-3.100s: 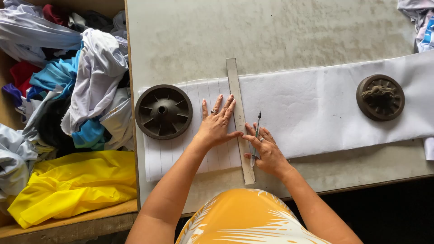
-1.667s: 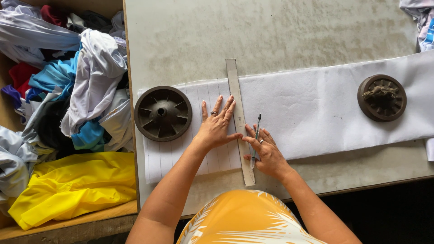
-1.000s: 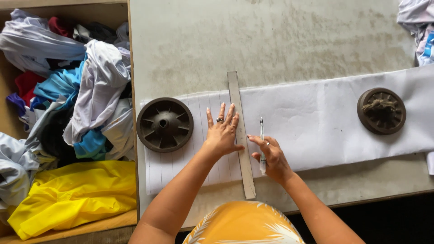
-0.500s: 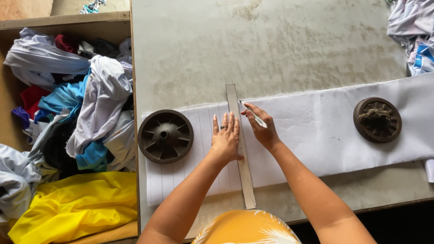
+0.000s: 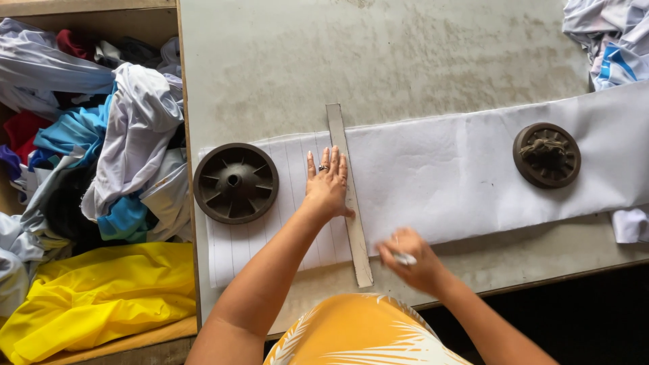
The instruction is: Marking parallel lines on a strip of white fabric using a ruler and pen, followed by cutting the fabric with scissors.
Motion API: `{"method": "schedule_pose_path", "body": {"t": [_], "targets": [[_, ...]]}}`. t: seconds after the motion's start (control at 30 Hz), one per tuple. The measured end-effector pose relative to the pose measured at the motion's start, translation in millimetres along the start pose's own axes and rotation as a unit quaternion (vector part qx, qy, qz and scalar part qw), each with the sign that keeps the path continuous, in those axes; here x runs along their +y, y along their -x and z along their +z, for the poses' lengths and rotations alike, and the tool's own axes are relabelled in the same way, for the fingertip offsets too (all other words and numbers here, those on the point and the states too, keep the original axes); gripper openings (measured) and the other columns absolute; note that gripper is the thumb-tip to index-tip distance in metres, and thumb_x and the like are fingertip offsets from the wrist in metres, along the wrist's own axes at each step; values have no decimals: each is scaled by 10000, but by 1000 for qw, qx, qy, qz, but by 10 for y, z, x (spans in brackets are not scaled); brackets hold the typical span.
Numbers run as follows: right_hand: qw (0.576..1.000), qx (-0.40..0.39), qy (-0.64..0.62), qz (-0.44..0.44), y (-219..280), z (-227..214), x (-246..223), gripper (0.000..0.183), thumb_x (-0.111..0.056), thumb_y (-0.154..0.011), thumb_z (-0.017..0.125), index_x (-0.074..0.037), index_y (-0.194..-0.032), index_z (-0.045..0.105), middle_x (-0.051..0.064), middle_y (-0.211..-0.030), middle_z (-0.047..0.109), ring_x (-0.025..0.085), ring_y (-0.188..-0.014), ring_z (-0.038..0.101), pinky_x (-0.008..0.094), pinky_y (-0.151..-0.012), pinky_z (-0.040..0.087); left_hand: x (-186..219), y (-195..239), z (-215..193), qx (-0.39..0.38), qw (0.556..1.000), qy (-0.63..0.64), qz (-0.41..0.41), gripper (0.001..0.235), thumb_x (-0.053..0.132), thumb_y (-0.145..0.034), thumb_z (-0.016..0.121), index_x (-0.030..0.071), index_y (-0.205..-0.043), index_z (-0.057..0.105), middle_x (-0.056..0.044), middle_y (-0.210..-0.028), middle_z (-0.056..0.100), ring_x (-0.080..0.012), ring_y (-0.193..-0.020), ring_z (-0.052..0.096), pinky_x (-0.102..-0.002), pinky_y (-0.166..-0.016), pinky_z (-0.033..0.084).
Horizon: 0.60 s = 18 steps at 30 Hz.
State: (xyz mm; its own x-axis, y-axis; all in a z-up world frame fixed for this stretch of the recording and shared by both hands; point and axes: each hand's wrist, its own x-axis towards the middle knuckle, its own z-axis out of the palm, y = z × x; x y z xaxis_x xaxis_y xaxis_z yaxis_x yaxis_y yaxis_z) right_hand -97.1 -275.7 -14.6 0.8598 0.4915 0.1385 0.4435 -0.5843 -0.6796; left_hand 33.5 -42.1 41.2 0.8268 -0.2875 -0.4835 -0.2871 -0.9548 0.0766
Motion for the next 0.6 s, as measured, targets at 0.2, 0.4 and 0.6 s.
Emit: {"method": "schedule_pose_path", "body": {"t": [0.2, 0.4, 0.6], "targets": [[987, 83, -116, 68, 139, -469, -641, 292, -186, -1032, 522, -127, -1297, 629, 61, -1150, 776, 172, -1044, 750, 305, -951, 568, -187, 59, 129, 44, 997, 60, 34, 1382, 708, -676, 803, 103, -1609, -19, -95, -1691, -107, -355, -1528, -175, -653, -1165, -100], [989, -12, 140, -34, -61, 169, -118, 650, -387, -880, 779, -197, -1438, 505, 11, -1577, 479, 409, -1500, 312, 595, -1183, 229, -226, 227, 84, 63, 993, 90, 35, 1325, 748, -685, 755, 194, -1621, -1, -65, -1687, -150, -355, -1511, -232, -708, -1136, -93], [988, -4, 151, -43, 57, 71, 114, 659, -307, -887, 765, -197, -1466, 469, 19, -1594, 458, 395, -1521, 298, 564, -1202, 225, -29, 40, 185, 98, 986, 115, 66, 1271, 742, -703, 730, 193, -1618, 40, -33, -1698, -60, -328, -1526, -187, -698, -1139, -101]]}}
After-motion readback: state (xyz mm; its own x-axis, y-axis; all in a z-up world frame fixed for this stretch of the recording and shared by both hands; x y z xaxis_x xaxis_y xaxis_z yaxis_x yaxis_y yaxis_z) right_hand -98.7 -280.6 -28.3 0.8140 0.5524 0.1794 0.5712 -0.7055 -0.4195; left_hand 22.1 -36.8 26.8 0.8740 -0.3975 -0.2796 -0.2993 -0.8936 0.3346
